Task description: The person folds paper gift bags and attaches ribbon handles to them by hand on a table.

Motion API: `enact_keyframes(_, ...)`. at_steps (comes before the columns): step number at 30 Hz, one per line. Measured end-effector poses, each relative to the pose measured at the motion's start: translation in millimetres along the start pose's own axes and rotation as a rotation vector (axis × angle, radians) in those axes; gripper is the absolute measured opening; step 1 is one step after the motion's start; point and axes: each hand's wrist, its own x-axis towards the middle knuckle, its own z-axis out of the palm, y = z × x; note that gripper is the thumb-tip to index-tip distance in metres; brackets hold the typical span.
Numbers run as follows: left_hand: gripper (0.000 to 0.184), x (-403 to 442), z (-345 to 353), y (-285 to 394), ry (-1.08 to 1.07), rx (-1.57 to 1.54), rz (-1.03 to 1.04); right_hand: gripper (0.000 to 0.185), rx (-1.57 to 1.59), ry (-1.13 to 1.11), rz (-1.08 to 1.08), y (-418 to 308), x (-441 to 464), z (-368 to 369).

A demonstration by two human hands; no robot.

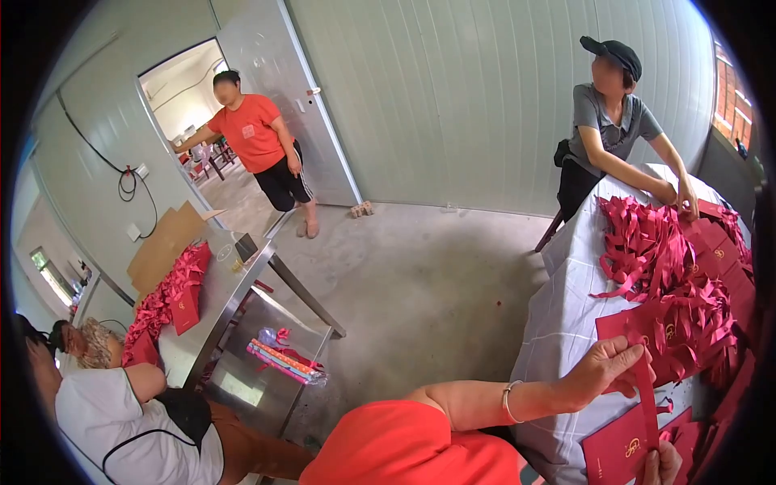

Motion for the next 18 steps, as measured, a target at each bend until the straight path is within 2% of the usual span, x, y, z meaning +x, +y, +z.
enact_keyframes(3,0.025,5.7,-2.7,7.3,0.047,0.040,0.087,0.031,-0.068,0.056,-0.106,-27.7,15.6,-5.2)
enact_keyframes(5,0.025,11.2,-5.9,12.5,0.052,0.051,0.149,0.032,0.394,0.010,0.545,-42.2,27.2,-12.5)
enact_keyframes(6,0.025,13.5,-9.5,13.2,0.061,0.038,0.149,0.032,0.390,0.013,0.554,-36.0,30.1,-12.0)
enact_keyframes(8,0.025,15.1,-13.3,19.9,0.123,0.054,0.142,0.019,0.418,0.124,0.259,-1.9,33.7,0.7)
enact_keyframes(9,0.025,12.6,-9.3,26.2,0.156,0.034,0.157,0.024,0.415,0.192,0.141,7.5,24.3,6.6)
enact_keyframes(10,0.024,11.8,-8.7,31.9,0.230,0.124,0.157,0.030,0.383,0.224,0.310,5.5,22.0,5.0)
enact_keyframes(11,0.024,12.9,-6.3,37.2,0.272,0.116,0.170,0.027,0.405,0.102,0.371,-36.5,40.9,-10.6)
enact_keyframes(12,0.023,15.3,-17.6,32.3,0.255,0.148,0.188,0.030,0.286,0.180,0.301,-33.9,41.7,-7.7)
enact_keyframes(13,0.018,14.9,-17.3,34.6,0.240,0.107,0.202,0.024,0.399,0.128,0.386,-46.7,47.9,-14.5)
enact_keyframes(14,0.018,17.5,-15.0,35.6,0.283,0.090,0.222,0.021,0.444,0.176,0.436,-45.1,44.2,-13.7)
enact_keyframes(15,0.017,19.5,-20.6,32.9,0.235,0.039,0.242,0.019,0.497,0.220,0.460,-40.6,41.7,-10.4)
enact_keyframes(18,0.015,22.4,-31.5,25.5,0.184,0.039,0.253,0.015,0.635,0.166,0.407,-33.2,42.5,-10.4)
